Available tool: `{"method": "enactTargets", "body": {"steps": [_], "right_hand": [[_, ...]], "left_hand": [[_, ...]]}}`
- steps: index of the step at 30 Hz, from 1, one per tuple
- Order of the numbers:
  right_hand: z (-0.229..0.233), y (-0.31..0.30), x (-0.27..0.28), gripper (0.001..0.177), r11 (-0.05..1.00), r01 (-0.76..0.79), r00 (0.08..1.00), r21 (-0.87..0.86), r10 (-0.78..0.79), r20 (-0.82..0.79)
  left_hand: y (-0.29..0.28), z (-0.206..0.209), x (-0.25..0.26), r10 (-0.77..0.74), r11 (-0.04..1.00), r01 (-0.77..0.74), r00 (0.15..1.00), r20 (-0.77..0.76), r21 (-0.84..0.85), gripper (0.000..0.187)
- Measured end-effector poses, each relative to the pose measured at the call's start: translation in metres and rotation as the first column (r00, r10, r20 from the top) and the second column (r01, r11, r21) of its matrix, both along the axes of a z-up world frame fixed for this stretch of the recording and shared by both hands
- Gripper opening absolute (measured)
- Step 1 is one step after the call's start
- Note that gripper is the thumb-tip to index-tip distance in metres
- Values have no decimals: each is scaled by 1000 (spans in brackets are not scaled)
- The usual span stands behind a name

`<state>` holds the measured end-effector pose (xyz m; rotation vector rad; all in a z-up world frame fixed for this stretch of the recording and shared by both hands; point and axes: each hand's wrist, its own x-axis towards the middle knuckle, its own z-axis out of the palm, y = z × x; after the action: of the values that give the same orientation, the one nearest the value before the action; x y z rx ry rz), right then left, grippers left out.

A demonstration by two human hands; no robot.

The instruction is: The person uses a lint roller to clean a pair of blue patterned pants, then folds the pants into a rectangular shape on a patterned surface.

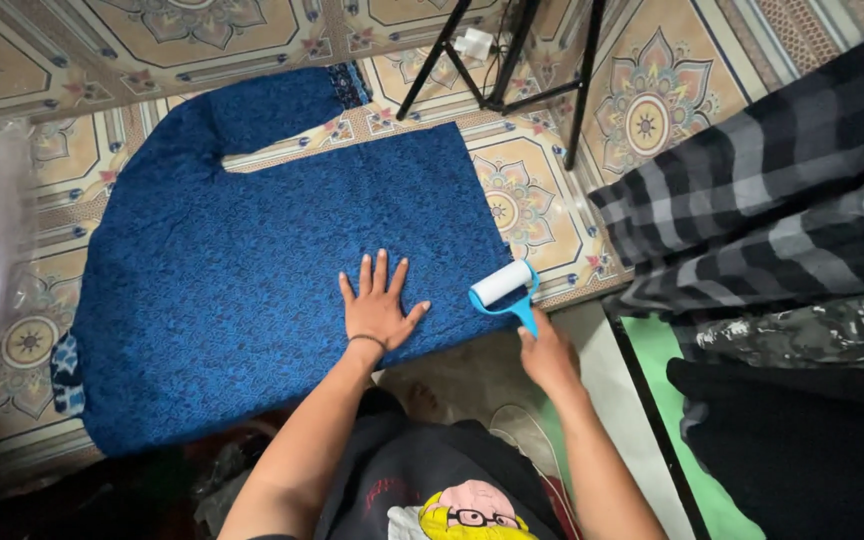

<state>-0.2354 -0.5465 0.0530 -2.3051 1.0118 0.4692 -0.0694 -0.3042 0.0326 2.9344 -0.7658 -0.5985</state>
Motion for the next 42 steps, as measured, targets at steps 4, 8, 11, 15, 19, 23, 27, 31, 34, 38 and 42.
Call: {"method": "enactTargets", "body": {"steps": [4,8,11,15,19,23,27,31,34,38,42], "right_hand": [[21,15,32,49,1000,-11,1000,3,11,-28],[0,8,79,51,995,-93,996,-32,94,12],[-25,4,117,51,988,-152,987,-42,153,47],[-65,15,141,41,970,-192,903,-152,235,359],[-79,39,159,33,966,-172,746,-195,257,614],[-95,43,167,26,892,-161,526,-422,440,728],[-118,35,170,27,834,-134,487,-536,526,697],[-130,27,160,29,842,-158,477,-516,523,707],[-130,27,157,30,854,-202,477,-480,514,713],[-134,22,158,29,855,-232,499,-465,515,697],[-139,37,174,26,872,-254,474,-419,490,732]], "left_hand": [[-2,8,-1,14,1000,-14,1000,-16,-2,86],[-4,15,-2,24,1000,-24,1000,-3,15,85],[-3,16,-6,40,999,-40,999,-12,11,84],[-3,16,-28,32,998,-35,998,-61,-56,81],[6,1,-53,74,974,-101,988,-138,-203,83],[55,-36,-8,269,913,-217,957,109,-346,63],[158,-36,46,533,844,-513,771,348,-157,67],[220,-41,31,610,776,-627,772,178,63,76],[222,-21,10,607,783,-616,788,103,93,78],[212,-15,-10,618,773,-622,783,76,125,78],[209,-1,1,656,752,-658,753,54,37,72]]}}
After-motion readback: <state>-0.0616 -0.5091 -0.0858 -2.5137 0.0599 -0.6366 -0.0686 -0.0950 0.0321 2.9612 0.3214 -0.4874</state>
